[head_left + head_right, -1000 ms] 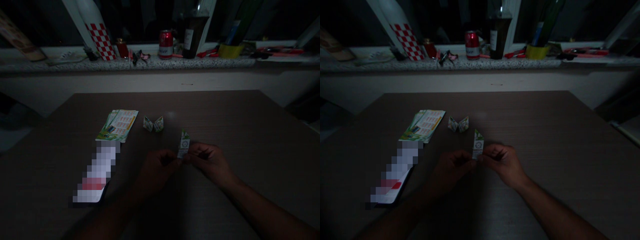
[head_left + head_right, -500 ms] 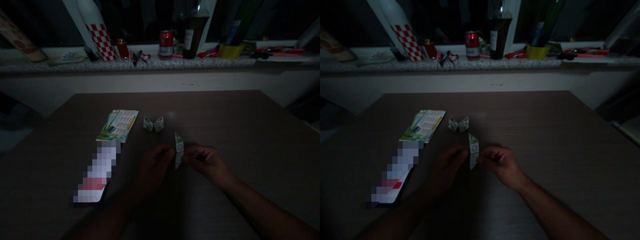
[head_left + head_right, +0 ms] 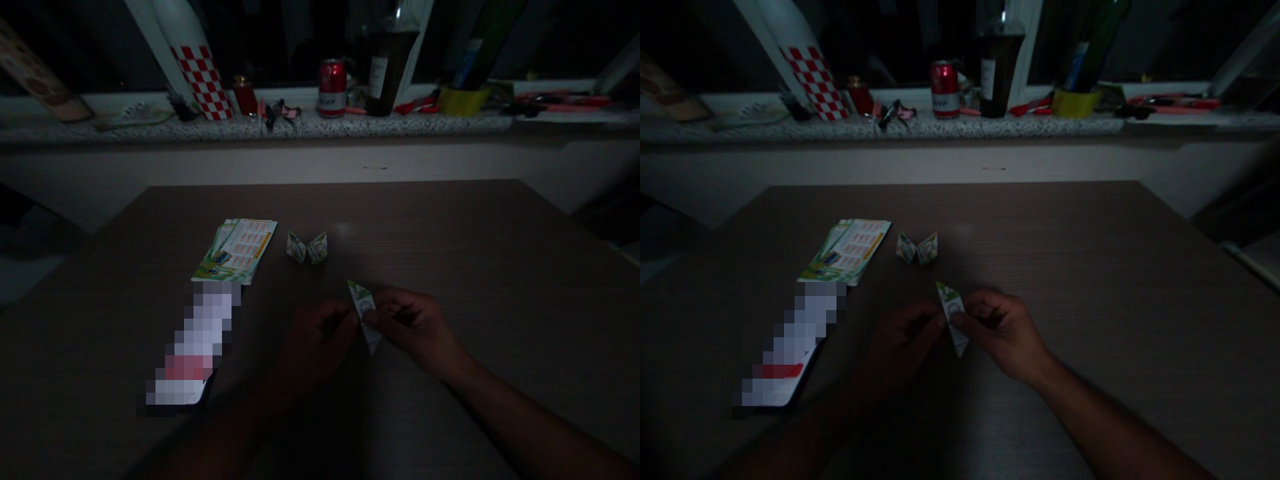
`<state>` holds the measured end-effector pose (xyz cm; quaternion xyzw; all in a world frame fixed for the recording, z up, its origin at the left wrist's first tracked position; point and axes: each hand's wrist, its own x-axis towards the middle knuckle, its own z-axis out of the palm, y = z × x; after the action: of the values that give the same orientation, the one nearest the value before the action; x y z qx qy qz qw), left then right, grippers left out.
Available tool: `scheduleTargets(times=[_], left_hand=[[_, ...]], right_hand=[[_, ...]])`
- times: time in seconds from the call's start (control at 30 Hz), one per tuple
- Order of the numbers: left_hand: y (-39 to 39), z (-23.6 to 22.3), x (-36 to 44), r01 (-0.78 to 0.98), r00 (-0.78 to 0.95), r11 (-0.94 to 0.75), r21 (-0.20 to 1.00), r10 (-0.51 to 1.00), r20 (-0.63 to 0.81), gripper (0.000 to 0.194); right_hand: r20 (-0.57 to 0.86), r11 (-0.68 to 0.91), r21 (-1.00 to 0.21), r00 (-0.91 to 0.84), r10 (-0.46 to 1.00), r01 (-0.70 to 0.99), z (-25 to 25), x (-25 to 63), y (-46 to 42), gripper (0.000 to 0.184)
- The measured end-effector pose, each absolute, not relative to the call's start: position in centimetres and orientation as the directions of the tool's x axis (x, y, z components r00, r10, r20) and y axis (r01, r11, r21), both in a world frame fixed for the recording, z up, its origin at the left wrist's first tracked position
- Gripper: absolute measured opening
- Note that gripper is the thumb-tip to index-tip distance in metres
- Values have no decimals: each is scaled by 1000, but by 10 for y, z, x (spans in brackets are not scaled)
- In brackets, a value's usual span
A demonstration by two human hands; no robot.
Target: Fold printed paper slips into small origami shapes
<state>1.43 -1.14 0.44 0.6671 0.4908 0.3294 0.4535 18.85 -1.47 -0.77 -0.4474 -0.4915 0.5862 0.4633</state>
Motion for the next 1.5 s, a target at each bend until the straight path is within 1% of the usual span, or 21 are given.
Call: scheduleTargets(times=[0.13,0.23,0.33,0.43,0.53,0.63,0.7,0.83,1.0,1.1,1.17,1.27,1.33,1.4,1.5], left_hand=[[-12,5,15,333,346,-120,935,938,-3,23],[-11,4,15,343,356,-142,928,934,11,20],[-10,3,14,341,374,-150,928,927,13,17],[-9,2,13,330,391,-143,933,920,3,16],[-9,1,12,346,436,-151,926,900,-16,23],[-10,2,12,383,469,-212,899,883,8,30],[-10,3,14,384,460,-224,896,888,25,30],[-9,6,15,385,437,-196,902,899,9,30],[-8,2,13,483,456,-340,807,884,101,27],[-8,0,12,528,467,-420,738,870,161,25],[-9,0,12,537,471,-446,716,862,184,24],[-9,1,11,507,500,-488,710,838,219,23],[-8,3,10,465,534,-529,710,807,252,22],[-8,3,9,436,551,-544,717,791,265,22],[-8,2,9,431,559,-516,740,796,230,24]], right_hand=[[-45,-62,-993,-165,985,-100,-7,188,-15,22],[-20,-38,-995,-184,983,-97,-7,188,-15,22],[1,-9,-999,-196,981,-53,-8,189,-16,22],[17,12,-999,-171,985,-31,-8,189,-16,21],[6,-5,-998,-187,982,-59,-6,189,-17,19],[-14,-33,-996,-226,974,-81,-4,188,-17,19],[-2,-16,-998,-217,976,-63,-3,188,-18,21],[47,48,-999,-173,984,5,-3,188,-19,23],[77,95,-990,-164,983,100,-5,187,-21,23],[78,102,-984,-160,984,146,-7,187,-21,19],[57,76,-992,-173,983,105,-8,187,-20,17],[-2,-10,-999,-223,975,-33,-7,187,-19,22],[-38,-63,-994,-260,965,-92,-5,188,-18,24],[-55,-90,-990,-283,957,-113,-3,188,-18,22],[-39,-72,-992,-281,959,-108,-3,189,-18,20]])
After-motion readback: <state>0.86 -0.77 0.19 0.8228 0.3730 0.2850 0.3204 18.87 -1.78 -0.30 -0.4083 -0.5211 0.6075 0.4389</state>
